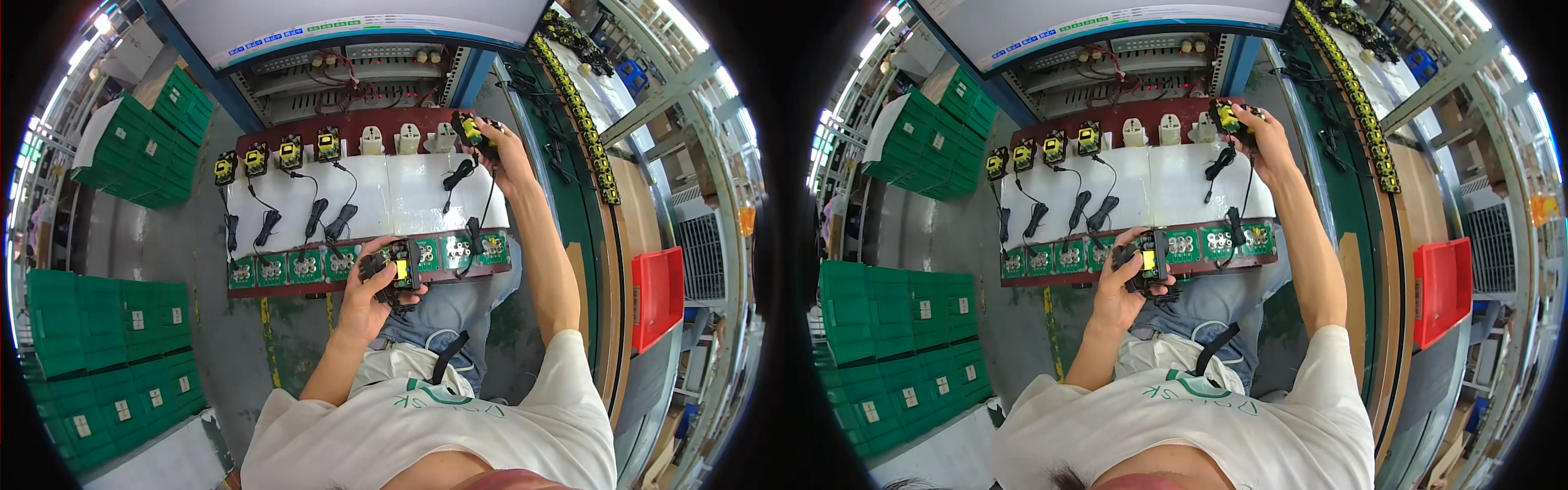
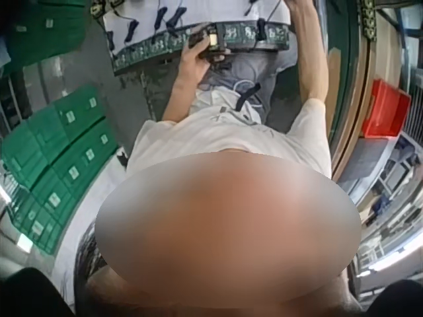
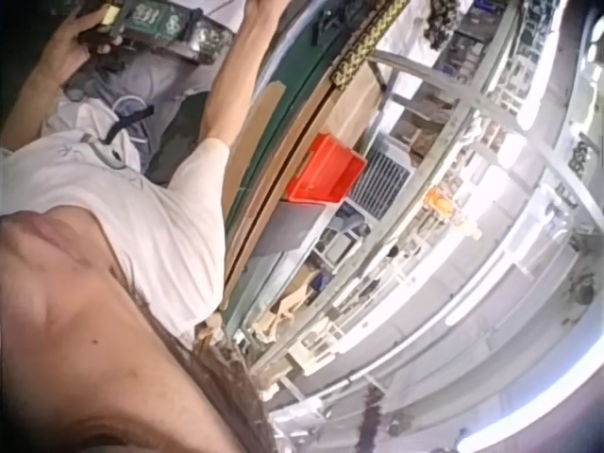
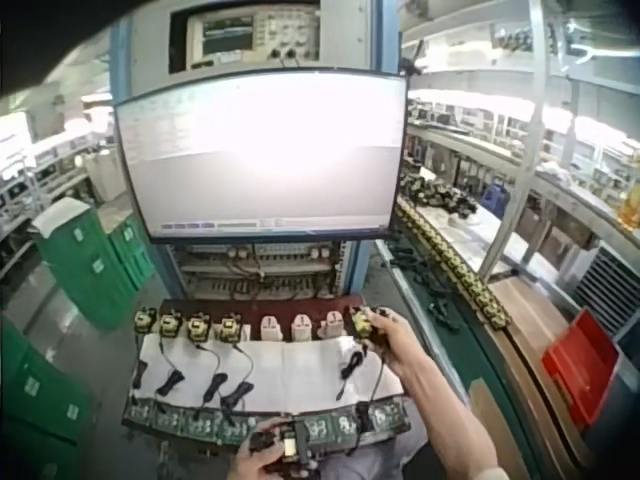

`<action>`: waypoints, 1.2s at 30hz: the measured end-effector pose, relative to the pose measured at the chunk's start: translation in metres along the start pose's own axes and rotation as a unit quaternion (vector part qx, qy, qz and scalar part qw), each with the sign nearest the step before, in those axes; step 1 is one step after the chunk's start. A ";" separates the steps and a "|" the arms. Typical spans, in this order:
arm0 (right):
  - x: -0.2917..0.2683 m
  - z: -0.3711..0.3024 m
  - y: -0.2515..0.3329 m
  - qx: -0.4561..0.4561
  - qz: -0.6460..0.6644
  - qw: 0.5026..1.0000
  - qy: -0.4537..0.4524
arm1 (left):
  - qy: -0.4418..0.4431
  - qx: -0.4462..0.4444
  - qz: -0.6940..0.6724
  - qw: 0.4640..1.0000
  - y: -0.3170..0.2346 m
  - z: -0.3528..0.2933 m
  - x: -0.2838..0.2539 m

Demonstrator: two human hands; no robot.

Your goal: Connecting wiring harnesses and components to circuit boards on an assembly line.

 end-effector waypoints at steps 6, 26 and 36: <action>0.013 0.028 -0.002 -0.001 -0.061 0.998 -0.029 | 0.010 -0.005 -0.057 0.998 -0.015 0.021 -0.006; 0.003 0.019 0.022 0.020 -0.302 0.950 -0.079 | -0.009 -0.008 0.005 1.000 -0.007 0.023 -0.008; -0.027 0.050 0.026 0.045 -0.400 0.906 -0.131 | -0.039 0.002 0.023 0.999 -0.010 0.019 -0.021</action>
Point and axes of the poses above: each hand's wrist, its own z-axis towards the middle knuckle, its own x-axis out of the palm, y = z × x, the point moved 8 cm from there along z, towards the middle knuckle, and after that the axes turned 13 degrees about x, right-handed, at the moved point
